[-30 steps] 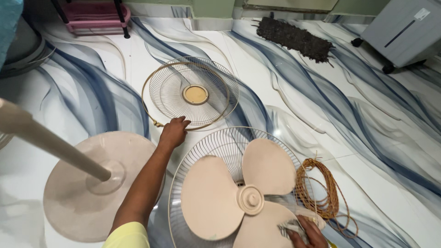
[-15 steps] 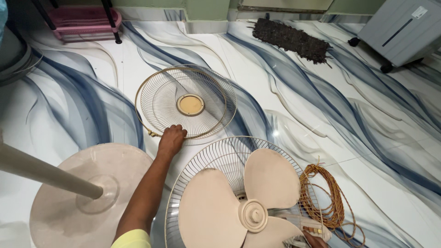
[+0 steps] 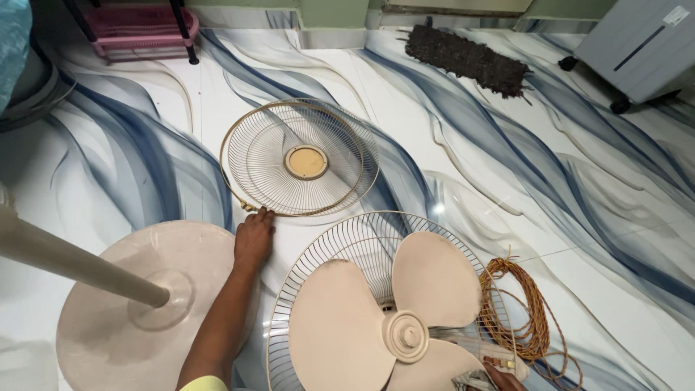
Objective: The person assembles a standing electric fan by attaching the fan blades to the motor, placing the rear grille, and securing the front grille. They also wrap the power cord around the fan head.
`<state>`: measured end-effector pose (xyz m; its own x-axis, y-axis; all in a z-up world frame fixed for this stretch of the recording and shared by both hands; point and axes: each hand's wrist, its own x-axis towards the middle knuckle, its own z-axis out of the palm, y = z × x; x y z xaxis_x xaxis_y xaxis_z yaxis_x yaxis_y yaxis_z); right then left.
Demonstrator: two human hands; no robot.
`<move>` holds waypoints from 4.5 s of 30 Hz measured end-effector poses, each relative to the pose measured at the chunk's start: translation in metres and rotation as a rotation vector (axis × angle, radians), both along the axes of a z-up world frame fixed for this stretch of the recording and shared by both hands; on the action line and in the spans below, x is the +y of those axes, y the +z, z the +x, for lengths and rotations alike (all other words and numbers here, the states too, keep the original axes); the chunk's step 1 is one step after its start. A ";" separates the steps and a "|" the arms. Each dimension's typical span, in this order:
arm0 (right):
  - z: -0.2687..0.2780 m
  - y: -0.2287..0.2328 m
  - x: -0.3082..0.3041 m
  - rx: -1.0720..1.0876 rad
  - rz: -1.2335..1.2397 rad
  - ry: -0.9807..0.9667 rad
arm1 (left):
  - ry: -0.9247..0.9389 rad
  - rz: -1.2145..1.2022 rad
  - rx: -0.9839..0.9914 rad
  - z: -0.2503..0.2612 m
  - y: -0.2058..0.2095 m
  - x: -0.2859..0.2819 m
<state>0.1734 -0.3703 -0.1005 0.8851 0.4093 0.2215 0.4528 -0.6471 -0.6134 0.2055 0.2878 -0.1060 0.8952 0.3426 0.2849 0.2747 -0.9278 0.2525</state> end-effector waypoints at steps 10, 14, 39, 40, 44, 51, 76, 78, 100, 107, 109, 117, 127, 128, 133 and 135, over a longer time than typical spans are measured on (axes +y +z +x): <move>-0.002 0.005 0.008 -0.043 0.019 -0.007 | -0.208 -0.092 -0.003 0.007 0.019 -0.019; -0.013 0.020 0.022 -0.090 0.066 -0.001 | -0.418 -0.090 -0.071 -0.016 0.072 -0.042; -0.064 0.099 0.067 0.168 0.378 -0.208 | 0.586 -1.628 0.227 -0.071 -0.029 -0.017; -0.065 0.098 0.067 0.169 0.363 -0.218 | 0.580 -1.648 0.197 -0.067 -0.031 -0.017; -0.065 0.094 0.067 0.186 0.365 -0.257 | 0.581 -1.520 0.075 -0.045 -0.042 -0.024; -0.062 0.092 0.064 0.168 0.309 -0.249 | 0.576 -1.634 -0.347 -0.028 -0.040 -0.020; -0.094 0.154 0.090 -0.033 0.277 -0.065 | -0.065 -1.756 -0.704 -0.076 0.228 -0.226; -0.091 0.140 0.083 -0.050 0.310 -0.074 | -0.074 -1.791 -0.619 -0.095 0.209 -0.253; -0.120 0.173 0.008 0.573 1.114 -0.565 | -0.310 -1.505 -0.113 -0.127 0.189 -0.301; -0.167 0.135 -0.070 0.569 1.406 -0.887 | -0.535 -1.399 -0.212 -0.135 0.191 -0.307; -0.179 0.114 -0.096 0.465 1.259 -0.986 | -0.503 -1.365 -0.203 -0.136 0.193 -0.308; -0.183 0.011 -0.147 0.259 1.488 -1.239 | -0.476 -1.296 -0.187 -0.140 0.204 -0.309; -0.144 -0.026 -0.163 0.285 1.768 -1.389 | -0.390 -1.243 -0.148 -0.146 0.221 -0.315; -0.140 -0.026 -0.165 0.286 1.795 -1.389 | -0.383 -1.248 -0.147 -0.146 0.221 -0.315; -0.134 -0.029 -0.161 0.250 1.790 -1.422 | -0.380 -1.266 -0.143 -0.145 0.216 -0.312; -0.132 -0.025 -0.157 0.273 1.796 -1.406 | -0.376 -1.282 -0.143 -0.145 0.210 -0.311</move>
<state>0.0412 -0.5271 -0.1251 0.4061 -0.6870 -0.6026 0.1978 0.7099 -0.6760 0.0607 -0.0232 0.1044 0.9829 0.1776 0.0490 -0.0443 -0.0302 0.9986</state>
